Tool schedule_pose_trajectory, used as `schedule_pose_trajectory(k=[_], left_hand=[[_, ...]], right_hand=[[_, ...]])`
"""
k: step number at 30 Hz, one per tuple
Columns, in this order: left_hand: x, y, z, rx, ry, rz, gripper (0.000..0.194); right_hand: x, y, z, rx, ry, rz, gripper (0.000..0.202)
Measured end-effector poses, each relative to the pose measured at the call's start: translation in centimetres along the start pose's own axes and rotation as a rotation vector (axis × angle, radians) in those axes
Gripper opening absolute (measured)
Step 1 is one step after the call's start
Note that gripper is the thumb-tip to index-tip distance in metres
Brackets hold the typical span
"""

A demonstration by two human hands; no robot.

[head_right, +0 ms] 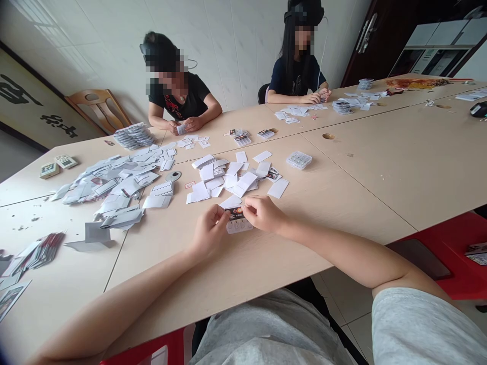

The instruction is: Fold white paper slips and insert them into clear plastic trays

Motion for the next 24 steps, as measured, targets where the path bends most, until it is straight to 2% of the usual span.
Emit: schedule_pose_trajectory(k=[10,14,24], left_hand=[[-0.1,0.0,0.0,0.02,0.0,0.011,0.025],[-0.1,0.1,0.4,0.027,0.011,0.003,0.025],[-0.3,0.2,0.8,0.063,0.029,0.006,0.027]], right_hand=[[0.0,0.0,-0.2,-0.025,-0.054,0.001,0.034],[-0.1,-0.2,-0.5,-0.045,-0.048,-0.003,0.04],[-0.1,-0.5,-1.7,-0.195,-0.106,0.02,0.044]])
Point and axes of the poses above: each hand's wrist, its own x-axis away from the middle knuckle, its own y-axis out of the back of the hand, z = x × y, the point moved 9 cm from there along -x, towards the middle knuckle, and after that the axes turned 10 degrees about x, right-handed, at the moved point
